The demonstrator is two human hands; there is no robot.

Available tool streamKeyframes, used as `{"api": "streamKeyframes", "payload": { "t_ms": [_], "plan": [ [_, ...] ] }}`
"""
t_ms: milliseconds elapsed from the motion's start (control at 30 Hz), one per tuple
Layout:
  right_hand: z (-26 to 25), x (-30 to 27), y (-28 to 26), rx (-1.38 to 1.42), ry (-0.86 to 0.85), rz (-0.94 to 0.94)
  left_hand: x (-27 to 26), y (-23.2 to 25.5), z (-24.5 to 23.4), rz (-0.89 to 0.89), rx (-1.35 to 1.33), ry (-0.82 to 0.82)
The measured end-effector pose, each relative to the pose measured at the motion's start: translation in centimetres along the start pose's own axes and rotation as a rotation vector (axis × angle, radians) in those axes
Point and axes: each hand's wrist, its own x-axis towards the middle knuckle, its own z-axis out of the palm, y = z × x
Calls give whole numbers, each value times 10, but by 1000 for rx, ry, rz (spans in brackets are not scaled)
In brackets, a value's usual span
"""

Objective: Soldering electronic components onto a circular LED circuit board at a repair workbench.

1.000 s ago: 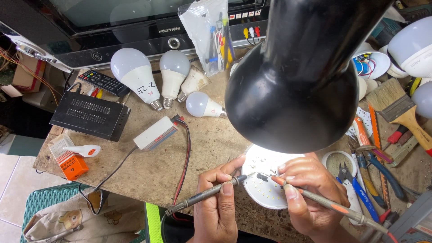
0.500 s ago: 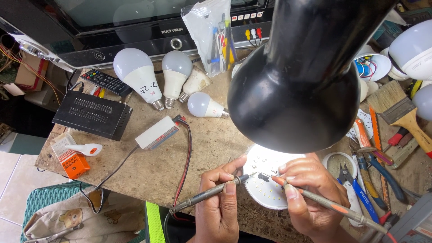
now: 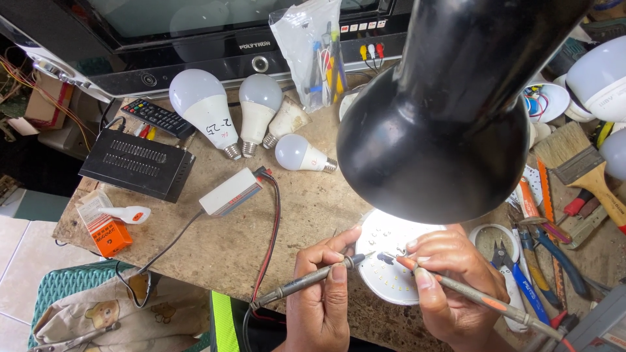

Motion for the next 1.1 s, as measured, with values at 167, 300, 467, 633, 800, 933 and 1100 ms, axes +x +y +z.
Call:
{"api": "streamKeyframes", "payload": {
  "t_ms": [167, 300, 467, 633, 800, 933, 1100],
  "plan": [
    [1, -1, 0, 3, 6, 8, 0, 1, 0, 5, 6, 4],
    [0, 1, 0, 6, -17, -7, 0, 1, -1, -17, 5, -2],
    [3, -1, 0, 0, 16, -6, 1, 3, -1, -23, -24, -5],
    [2, -9, 9, 125, 98, 63, 1, 7, -1, -55, 69, 9],
    [1, -5, 6, 90, 69, 36, 2, 8, -1, -22, 145, -10],
    [2, -5, 6, 83, 69, 42, 3, 7, -1, -7, 153, -21],
    [1, -5, 6, 72, 62, 41, 4, 7, 1, 39, 168, -15]
  ]
}}
